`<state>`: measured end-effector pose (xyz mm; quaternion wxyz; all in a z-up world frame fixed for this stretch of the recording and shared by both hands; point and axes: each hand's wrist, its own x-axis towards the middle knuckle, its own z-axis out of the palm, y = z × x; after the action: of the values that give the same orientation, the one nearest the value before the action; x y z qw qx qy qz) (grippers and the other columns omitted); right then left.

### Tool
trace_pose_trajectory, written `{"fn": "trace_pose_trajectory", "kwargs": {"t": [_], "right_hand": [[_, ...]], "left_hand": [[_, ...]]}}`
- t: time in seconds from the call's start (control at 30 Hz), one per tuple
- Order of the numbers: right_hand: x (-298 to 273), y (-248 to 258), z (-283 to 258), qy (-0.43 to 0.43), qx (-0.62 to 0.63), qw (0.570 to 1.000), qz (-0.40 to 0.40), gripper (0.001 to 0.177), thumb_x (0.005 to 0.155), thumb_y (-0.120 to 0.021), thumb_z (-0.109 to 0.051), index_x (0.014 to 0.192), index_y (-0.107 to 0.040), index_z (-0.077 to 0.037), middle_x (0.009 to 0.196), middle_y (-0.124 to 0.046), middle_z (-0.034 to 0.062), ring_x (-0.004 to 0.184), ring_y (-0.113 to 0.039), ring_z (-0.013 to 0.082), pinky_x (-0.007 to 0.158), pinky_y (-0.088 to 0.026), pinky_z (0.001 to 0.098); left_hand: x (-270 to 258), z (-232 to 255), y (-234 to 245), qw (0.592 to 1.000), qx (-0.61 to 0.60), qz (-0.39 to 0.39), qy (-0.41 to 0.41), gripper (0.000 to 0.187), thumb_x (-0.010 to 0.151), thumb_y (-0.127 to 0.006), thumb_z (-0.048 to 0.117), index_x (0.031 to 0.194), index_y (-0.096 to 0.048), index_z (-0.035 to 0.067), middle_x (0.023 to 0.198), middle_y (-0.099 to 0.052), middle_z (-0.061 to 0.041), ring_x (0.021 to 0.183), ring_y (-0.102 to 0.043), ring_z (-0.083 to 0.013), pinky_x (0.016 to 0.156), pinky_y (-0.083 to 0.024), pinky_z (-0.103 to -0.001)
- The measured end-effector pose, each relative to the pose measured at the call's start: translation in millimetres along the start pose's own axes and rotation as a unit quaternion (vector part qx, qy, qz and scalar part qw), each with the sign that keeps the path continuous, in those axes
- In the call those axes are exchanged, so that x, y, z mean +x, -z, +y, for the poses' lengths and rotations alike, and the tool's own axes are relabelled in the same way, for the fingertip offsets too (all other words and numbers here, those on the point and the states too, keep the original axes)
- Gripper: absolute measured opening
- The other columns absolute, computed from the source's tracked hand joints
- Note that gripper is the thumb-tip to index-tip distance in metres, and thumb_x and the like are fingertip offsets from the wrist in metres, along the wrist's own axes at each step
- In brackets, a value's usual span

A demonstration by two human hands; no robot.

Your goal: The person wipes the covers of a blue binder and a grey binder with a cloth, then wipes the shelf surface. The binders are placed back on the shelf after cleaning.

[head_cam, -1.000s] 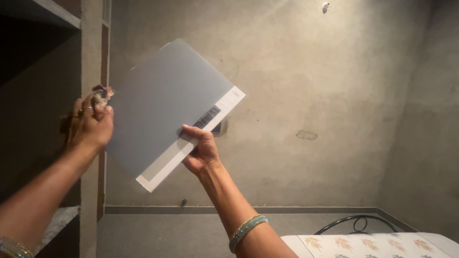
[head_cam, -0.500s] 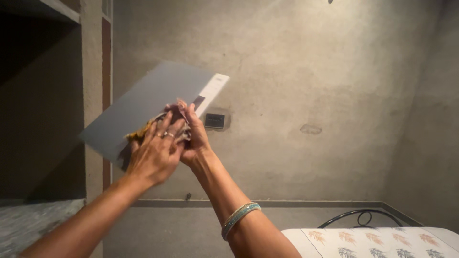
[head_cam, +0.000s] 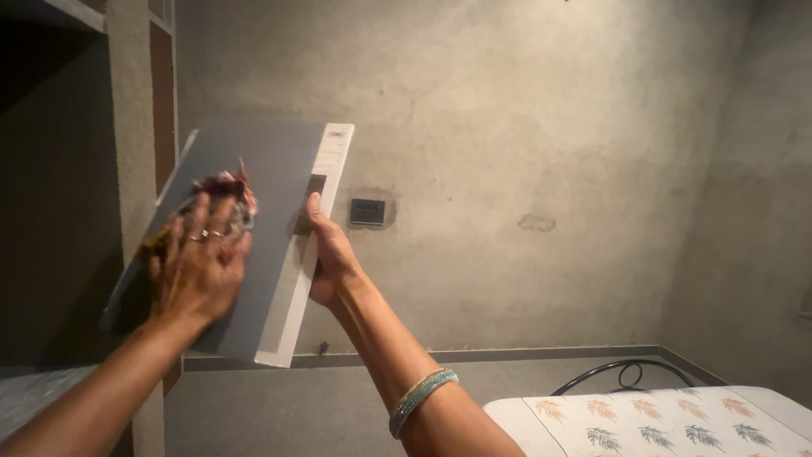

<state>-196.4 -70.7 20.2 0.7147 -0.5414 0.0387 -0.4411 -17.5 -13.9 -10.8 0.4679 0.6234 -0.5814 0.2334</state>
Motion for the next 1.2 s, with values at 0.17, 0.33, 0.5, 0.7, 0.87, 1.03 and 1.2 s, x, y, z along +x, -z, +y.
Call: {"fn": "trace_pose_trajectory", "kwargs": {"t": [0.17,0.33,0.5,0.7,0.87,1.03,1.2], "right_hand": [[0.3,-17.8,-12.4,0.0,-0.023,1.0,-0.003,0.061,0.095,-0.044,-0.067,0.126,-0.056,-0.016,0.114,-0.068,0.0103,0.105,-0.07,0.025,0.089,-0.059,0.0481],[6.2,-6.0,-2.3,-0.013,-0.006,0.996,-0.083,0.058,0.106,-0.047,-0.064,0.135,-0.056,-0.015,0.12,-0.066,0.0078,0.107,-0.067,0.0232,0.093,-0.058,0.0429],[4.2,12.2,-0.9,-0.021,-0.099,0.993,-0.067,0.057,0.103,-0.054,-0.056,0.137,-0.06,-0.01,0.114,-0.069,0.0078,0.097,-0.068,0.0183,0.083,-0.058,0.0373],[-18.3,17.9,-16.5,-0.037,-0.152,0.985,-0.071,0.039,0.1,-0.07,-0.036,0.115,-0.068,0.0,0.095,-0.072,0.009,0.074,-0.07,0.0164,0.066,-0.059,0.0325],[-33.6,8.5,-28.5,-0.016,-0.212,0.977,-0.028,0.028,0.092,-0.075,-0.023,0.102,-0.07,0.003,0.086,-0.072,0.0119,0.065,-0.07,0.0168,0.057,-0.058,0.0311],[-42.4,16.8,-27.7,0.07,-0.16,0.985,0.006,0.025,0.092,-0.074,-0.026,0.097,-0.069,-0.002,0.082,-0.069,0.008,0.064,-0.068,0.016,0.057,-0.057,0.0316],[-35.4,23.6,-36.6,0.122,-0.12,0.985,-0.008,0.028,0.092,-0.075,-0.03,0.093,-0.067,-0.003,0.079,-0.066,0.0081,0.063,-0.066,0.0186,0.057,-0.058,0.034]], "left_hand": [[-36.2,24.4,-8.1,0.995,0.009,-0.03,-0.097,0.071,0.094,-0.045,0.054,0.16,-0.025,0.034,0.171,-0.016,-0.002,0.149,-0.022,-0.0441,0.114,-0.02,-0.072],[-26.9,39.2,-6.5,0.98,-0.016,0.046,-0.191,0.07,0.093,-0.052,0.044,0.158,-0.031,0.029,0.167,-0.029,-0.003,0.149,-0.033,-0.0404,0.115,-0.028,-0.068],[11.8,39.2,5.6,0.971,0.014,0.104,-0.213,0.074,0.088,-0.053,0.037,0.158,-0.032,0.027,0.167,-0.031,-0.005,0.146,-0.036,-0.038,0.114,-0.027,-0.07],[59.6,53.4,28.9,0.966,0.141,0.089,-0.196,0.062,0.094,-0.058,0.048,0.152,-0.037,0.039,0.165,-0.032,0.001,0.147,-0.036,-0.0333,0.112,-0.02,-0.075],[89.0,58.7,46.5,0.984,0.071,0.013,-0.165,0.067,0.092,-0.059,0.05,0.154,-0.038,0.034,0.154,-0.043,-0.002,0.142,-0.041,-0.0333,0.118,-0.025,-0.069],[106.1,22.2,55.9,0.989,0.113,0.022,-0.098,0.059,0.095,-0.06,0.038,0.151,-0.044,0.032,0.153,-0.048,-0.007,0.14,-0.046,-0.0336,0.113,-0.031,-0.069],[105.4,-22.9,49.6,0.978,-0.118,-0.01,0.174,0.059,0.1,-0.053,0.04,0.155,-0.039,0.025,0.135,-0.054,-0.022,0.12,-0.058,-0.0392,0.098,-0.047,-0.06]]}}
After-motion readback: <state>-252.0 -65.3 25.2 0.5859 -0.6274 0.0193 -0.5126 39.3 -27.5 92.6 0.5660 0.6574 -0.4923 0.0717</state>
